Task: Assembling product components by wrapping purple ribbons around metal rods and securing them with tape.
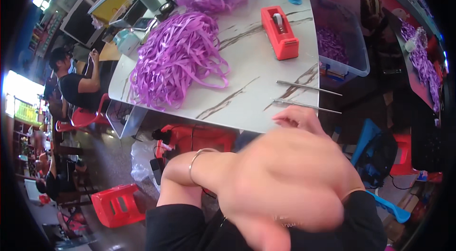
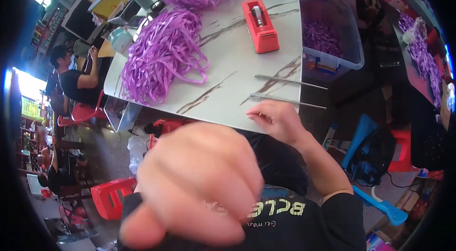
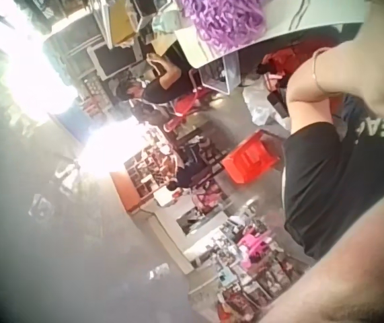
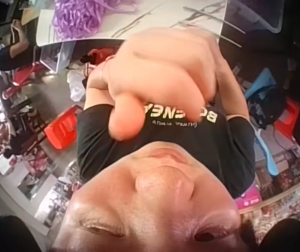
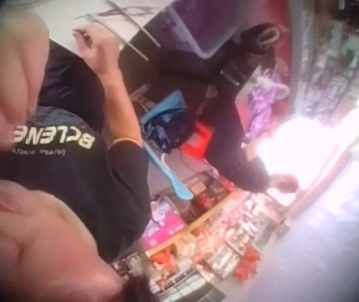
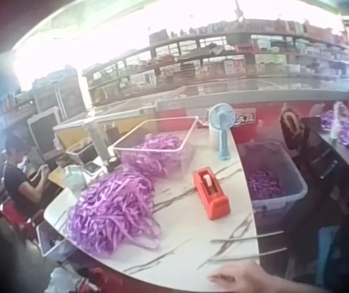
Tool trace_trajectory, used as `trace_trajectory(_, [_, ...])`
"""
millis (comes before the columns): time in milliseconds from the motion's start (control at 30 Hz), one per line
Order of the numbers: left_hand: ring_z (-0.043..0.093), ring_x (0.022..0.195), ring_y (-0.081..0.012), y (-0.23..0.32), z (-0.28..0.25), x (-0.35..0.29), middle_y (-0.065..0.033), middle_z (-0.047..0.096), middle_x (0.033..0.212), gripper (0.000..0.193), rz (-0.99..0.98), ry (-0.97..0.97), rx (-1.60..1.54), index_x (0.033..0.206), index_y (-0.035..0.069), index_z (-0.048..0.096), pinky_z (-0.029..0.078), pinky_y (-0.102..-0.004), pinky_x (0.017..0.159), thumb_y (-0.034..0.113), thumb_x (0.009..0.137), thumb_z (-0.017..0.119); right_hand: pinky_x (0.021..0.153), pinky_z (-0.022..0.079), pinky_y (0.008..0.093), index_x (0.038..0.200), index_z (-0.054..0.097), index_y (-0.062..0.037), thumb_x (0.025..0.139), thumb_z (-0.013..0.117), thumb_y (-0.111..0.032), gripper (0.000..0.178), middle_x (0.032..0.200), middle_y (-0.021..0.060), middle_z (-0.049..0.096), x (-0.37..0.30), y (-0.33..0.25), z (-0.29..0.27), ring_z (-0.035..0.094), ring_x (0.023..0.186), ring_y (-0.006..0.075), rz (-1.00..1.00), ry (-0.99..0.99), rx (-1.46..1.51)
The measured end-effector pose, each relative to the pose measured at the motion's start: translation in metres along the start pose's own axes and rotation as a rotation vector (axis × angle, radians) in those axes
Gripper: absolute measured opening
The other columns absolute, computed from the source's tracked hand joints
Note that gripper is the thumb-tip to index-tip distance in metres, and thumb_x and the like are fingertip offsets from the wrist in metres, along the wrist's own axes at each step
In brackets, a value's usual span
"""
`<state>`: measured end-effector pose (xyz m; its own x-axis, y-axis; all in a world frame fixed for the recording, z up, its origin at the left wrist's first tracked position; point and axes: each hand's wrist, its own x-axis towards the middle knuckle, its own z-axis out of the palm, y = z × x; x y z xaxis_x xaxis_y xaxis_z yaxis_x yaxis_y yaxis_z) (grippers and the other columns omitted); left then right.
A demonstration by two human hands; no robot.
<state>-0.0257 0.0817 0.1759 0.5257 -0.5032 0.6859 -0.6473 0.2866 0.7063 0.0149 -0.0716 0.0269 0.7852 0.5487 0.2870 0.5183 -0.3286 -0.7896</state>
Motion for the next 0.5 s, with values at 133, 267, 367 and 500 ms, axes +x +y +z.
trace_trajectory(133, [0.055, 0.061, -0.0229, 0.009, 0.026, 0.005, -0.0107, 0.057, 0.073, 0.021, 0.117, -0.021, -0.319, 0.071, 0.003, 0.055, 0.041, -0.0317, 0.051, 0.020, 0.083, 0.052, 0.053, 0.044, 0.0248, 0.085, 0.065, -0.0045, 0.076, 0.065, -0.005, 0.010, 0.072, 0.0077, 0.060, -0.004, 0.002, -0.004, 0.055, 0.056, 0.0153, 0.061, 0.079, 0.068])
trace_trajectory(267, [0.053, 0.061, -0.0237, 0.016, 0.032, 0.005, -0.0113, 0.055, 0.073, 0.025, 0.157, -0.019, -0.448, 0.069, 0.003, 0.053, 0.040, -0.0321, 0.050, 0.022, 0.084, 0.050, 0.051, 0.040, 0.0218, 0.086, 0.065, -0.0031, 0.075, 0.064, -0.001, 0.011, 0.070, 0.0056, 0.059, -0.001, 0.000, -0.001, 0.052, 0.056, 0.0107, -0.003, 0.055, 0.017])
trace_trajectory(367, [0.051, 0.061, -0.0243, 0.025, 0.011, 0.009, -0.0117, 0.053, 0.072, 0.028, 0.179, -0.064, -0.442, 0.067, 0.002, 0.052, 0.038, -0.0325, 0.049, 0.024, 0.085, 0.048, 0.052, 0.043, 0.0257, 0.084, 0.065, -0.0045, 0.075, 0.065, -0.006, 0.009, 0.071, 0.0079, 0.060, 0.000, -0.003, -0.001, 0.055, 0.057, 0.0169, 0.044, 0.048, 0.000])
trace_trajectory(500, [0.056, 0.065, -0.0201, 0.034, -0.059, 0.019, -0.0075, 0.059, 0.077, 0.021, 0.182, -0.271, -0.374, 0.071, 0.005, 0.057, 0.046, -0.0319, 0.064, 0.019, 0.085, 0.050, 0.053, 0.043, 0.0270, 0.083, 0.064, -0.0046, 0.076, 0.065, -0.007, 0.007, 0.070, 0.0082, 0.059, -0.004, -0.001, -0.008, 0.056, 0.058, 0.0193, -0.044, 0.093, -0.115])
